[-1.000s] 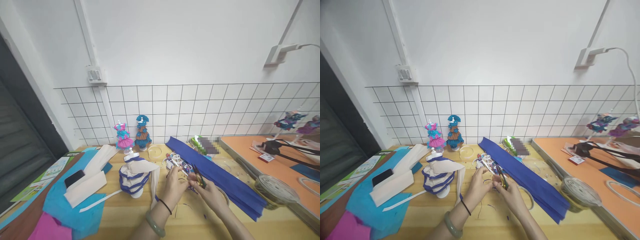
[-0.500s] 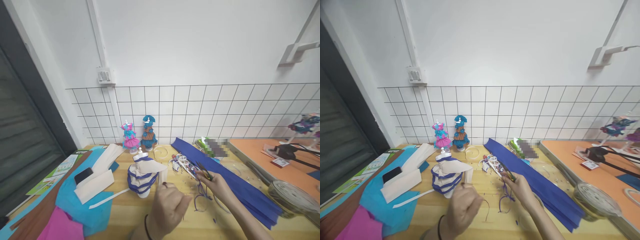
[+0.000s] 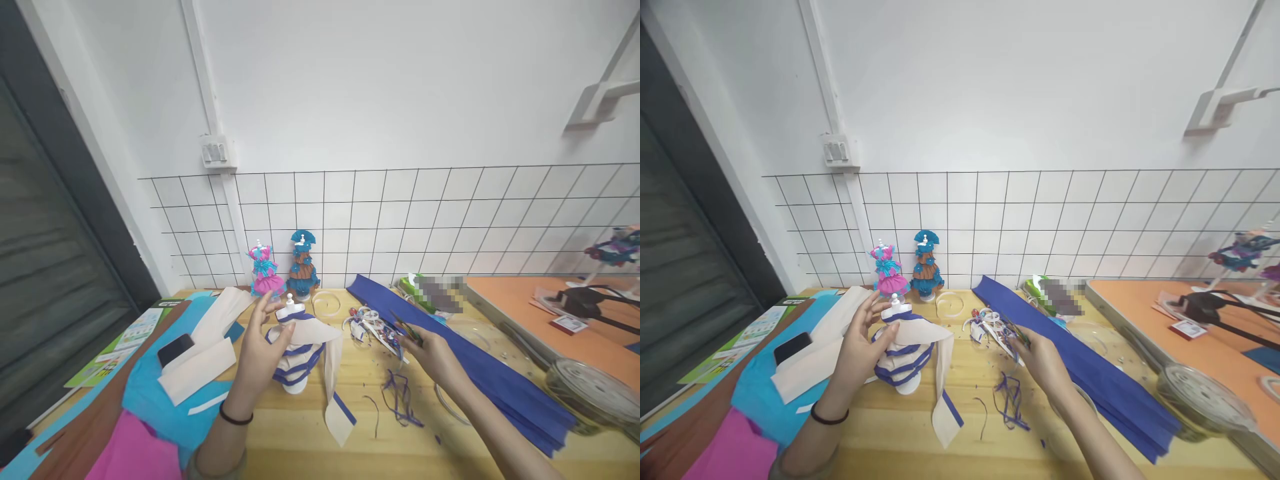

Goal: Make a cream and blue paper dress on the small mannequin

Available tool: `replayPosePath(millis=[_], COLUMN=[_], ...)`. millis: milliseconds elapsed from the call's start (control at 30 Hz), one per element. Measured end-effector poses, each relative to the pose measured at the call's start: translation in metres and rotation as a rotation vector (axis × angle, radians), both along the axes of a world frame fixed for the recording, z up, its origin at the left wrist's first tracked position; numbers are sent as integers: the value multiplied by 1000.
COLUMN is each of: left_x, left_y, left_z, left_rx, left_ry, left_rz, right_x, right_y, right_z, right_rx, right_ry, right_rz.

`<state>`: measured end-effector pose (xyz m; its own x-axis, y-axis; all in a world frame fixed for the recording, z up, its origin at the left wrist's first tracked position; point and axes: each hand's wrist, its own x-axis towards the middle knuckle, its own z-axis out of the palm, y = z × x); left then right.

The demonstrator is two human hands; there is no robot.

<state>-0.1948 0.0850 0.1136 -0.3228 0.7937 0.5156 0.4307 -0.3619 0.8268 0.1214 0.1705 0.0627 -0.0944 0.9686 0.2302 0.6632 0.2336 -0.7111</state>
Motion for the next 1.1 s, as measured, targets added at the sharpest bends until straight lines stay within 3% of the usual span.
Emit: replayPosePath(millis=[167, 300, 467, 533, 667, 800, 933, 1100], left_x=[-1, -3, -2, 1, 6, 9, 13, 19], left_y=[6, 10, 18, 20, 19, 14, 7, 2], left_z=[3, 8, 18, 22, 28, 29, 31, 33], left_rx=[-13, -20, -45, -68, -166, -244, -311, -290], left_ry=[-51, -66, -101, -110, -102, -157, -227, -176], left_rz=[-44, -32, 58, 60, 9, -84, -190, -233], right_x=[-1, -21, -63, -77, -86, -76, -65, -61], right_y=[2, -26, -81, -98, -117, -121, -123, -123], right_z=[15, 31, 39, 42, 54, 69, 77, 76], right_rx=[-51, -87, -606, -711, -604, -437, -426, -474], right_ry=[54, 261, 691, 805, 732, 570, 506, 584], right_rz=[-14, 105, 296, 355, 476, 478, 411, 264])
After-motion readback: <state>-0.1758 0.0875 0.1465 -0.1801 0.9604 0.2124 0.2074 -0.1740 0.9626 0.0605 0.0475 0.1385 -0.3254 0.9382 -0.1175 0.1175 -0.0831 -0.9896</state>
